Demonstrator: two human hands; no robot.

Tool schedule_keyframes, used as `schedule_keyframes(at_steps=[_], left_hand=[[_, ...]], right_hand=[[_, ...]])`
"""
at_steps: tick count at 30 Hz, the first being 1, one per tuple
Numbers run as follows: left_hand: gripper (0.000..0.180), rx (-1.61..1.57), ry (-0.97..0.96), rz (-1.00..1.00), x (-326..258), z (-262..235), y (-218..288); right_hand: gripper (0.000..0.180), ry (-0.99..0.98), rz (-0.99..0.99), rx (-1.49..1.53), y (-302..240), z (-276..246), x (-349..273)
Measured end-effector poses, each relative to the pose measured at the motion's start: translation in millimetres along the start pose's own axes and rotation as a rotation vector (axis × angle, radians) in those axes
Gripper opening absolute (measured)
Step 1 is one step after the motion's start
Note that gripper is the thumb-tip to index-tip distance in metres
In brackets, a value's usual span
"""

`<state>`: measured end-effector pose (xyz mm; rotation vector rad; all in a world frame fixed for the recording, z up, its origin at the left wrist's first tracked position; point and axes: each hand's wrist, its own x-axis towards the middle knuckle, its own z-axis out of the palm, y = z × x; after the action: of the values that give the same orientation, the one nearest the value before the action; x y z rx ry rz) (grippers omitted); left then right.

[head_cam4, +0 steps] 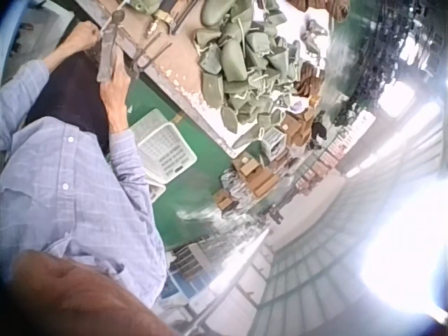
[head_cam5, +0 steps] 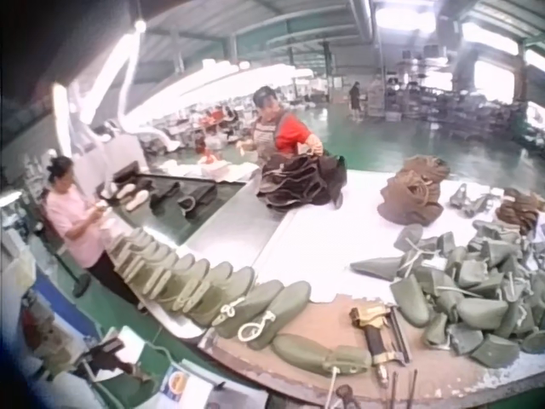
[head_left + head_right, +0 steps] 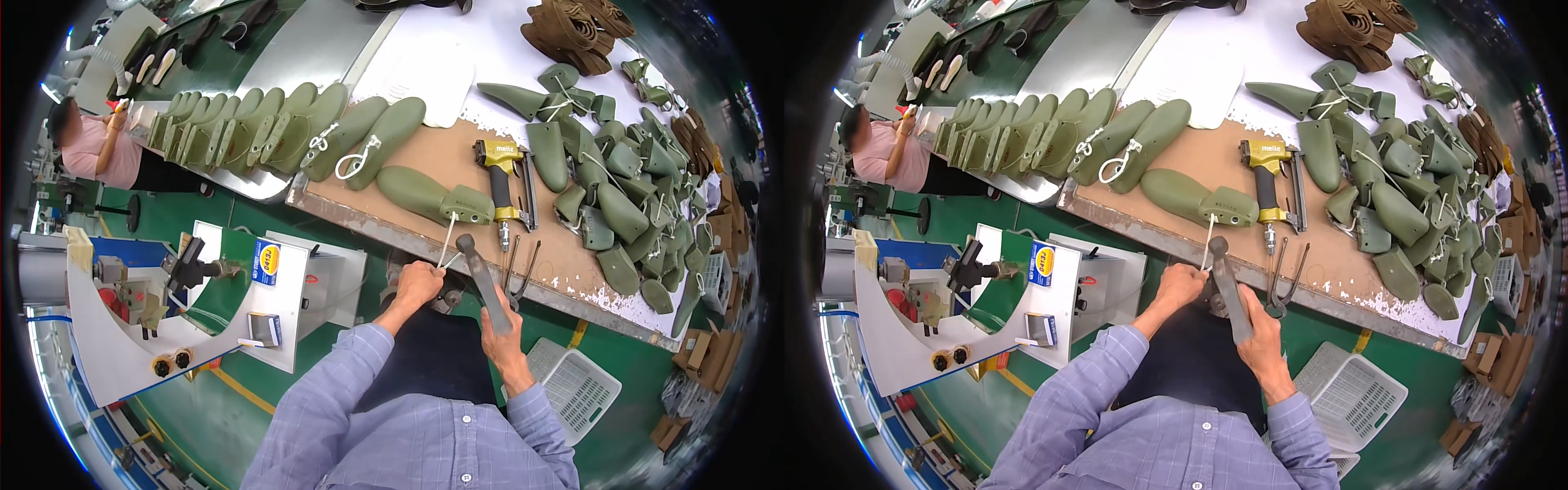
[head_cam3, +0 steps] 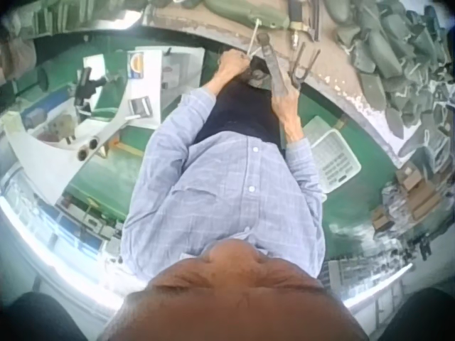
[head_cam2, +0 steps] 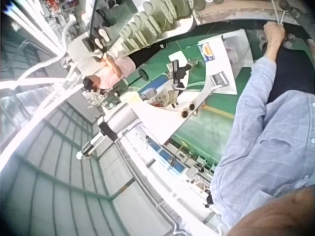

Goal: The person assembles green slip-on shoes by inserting white elastic laces through eyelets and securing them with a hammer and nail gun. They repeatedly pick up shoe uppers, thread the laces, and fasten them, then place the finished units on the table.

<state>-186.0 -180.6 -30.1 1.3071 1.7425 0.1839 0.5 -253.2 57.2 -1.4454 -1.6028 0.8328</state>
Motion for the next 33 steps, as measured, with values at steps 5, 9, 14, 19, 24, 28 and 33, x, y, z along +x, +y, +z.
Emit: schedule_keyframes(at_steps=[5, 9, 14, 19, 24, 28, 33], left_hand=[[0.038, 0.04, 0.013, -0.02, 6, -1, 1], [0.039, 0.003, -0.041, -0.067, 4, 5, -5], [0.037, -0.269, -0.179, -0.185, -9, -9, 3], [0.039, -0.327, -0.172, -0.13, -30, -25, 5], [0.039, -0.378, -0.175, -0.025, -40, -26, -8], [0.037, -0.342, -0.124, 0.014, -60, -40, 25], [0.035, -0.23, 0.002, 0.235, -69, -47, 53]], right_hand=[[0.041, -0.25, 0.351, -0.293, 34, -3, 1], [0.034, 0.046, 0.185, -0.362, 56, -22, -19], [0.037, 0.205, 0.405, -0.617, 95, -23, -10], [0.036, 0.125, 0.496, -0.486, 120, -47, -7], [0.036, 0.097, 0.422, -0.67, 143, -102, 4], [0.045, 0.185, 0.445, -0.746, 179, -150, 20], [0.062, 0.348, 0.163, -0.715, 131, -155, 40]])
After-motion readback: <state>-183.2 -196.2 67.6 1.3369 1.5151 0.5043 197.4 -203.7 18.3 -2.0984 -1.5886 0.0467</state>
